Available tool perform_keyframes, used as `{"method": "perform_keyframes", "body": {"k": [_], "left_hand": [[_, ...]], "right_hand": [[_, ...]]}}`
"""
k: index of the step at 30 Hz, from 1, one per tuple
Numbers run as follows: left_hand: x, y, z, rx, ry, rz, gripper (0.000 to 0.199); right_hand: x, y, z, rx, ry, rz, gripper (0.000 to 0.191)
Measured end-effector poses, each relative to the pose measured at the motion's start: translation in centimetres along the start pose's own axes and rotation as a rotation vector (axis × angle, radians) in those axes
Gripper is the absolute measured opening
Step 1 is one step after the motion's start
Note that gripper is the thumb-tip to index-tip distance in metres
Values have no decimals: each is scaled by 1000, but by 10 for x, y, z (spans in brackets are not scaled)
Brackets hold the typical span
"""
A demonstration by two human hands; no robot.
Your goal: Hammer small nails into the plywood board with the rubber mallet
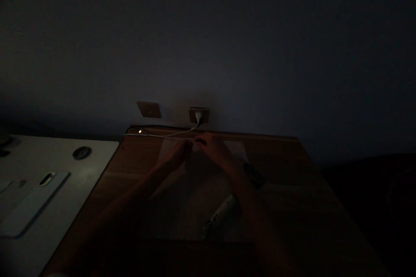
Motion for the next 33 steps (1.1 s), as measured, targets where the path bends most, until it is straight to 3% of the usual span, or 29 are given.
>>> {"method": "perform_keyframes", "body": {"k": [8, 12, 15, 18, 21, 23, 26, 29, 31, 33], "left_hand": [[29, 13, -23, -18, 28, -245, 16], [34, 10, -31, -2, 18, -241, 17], [37, 4, -39, 42, 59, -124, 27], [43, -4, -48, 120, 192, 125, 36], [48, -17, -60, 286, 360, 386, 38], [48, -29, -73, 440, 468, 518, 40], [32, -40, -94, 624, 534, 750, 41], [-10, -42, -114, 690, 360, 1015, 36], [-48, -36, -131, 625, 176, 1163, 33], [-81, -24, -153, 510, 77, 1285, 34]], "right_hand": [[10, 30, -21, -101, 123, 122, 29], [-12, 23, -39, 2, 42, 193, 29], [-31, 8, -59, 104, -54, 236, 27], [-38, -12, -83, 214, -102, 296, 28], [-34, -33, -112, 362, -123, 441, 31], [-33, -45, -134, 449, -203, 522, 34], [-37, -62, -176, 587, -455, 520, 38], [-35, -84, -228, 778, -712, 397, 45], [-25, -98, -255, 887, -729, 304, 55], [-7, -108, -269, 938, -580, 250, 69]]}}
Point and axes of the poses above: each hand's wrist, its own z-axis towards the middle knuckle, its own x-axis out of the palm, y = z × x, the point moved 6 cm from there along z, towards the middle knuckle, and after that the axes turned 11 degrees about x, right-handed, at the moved point
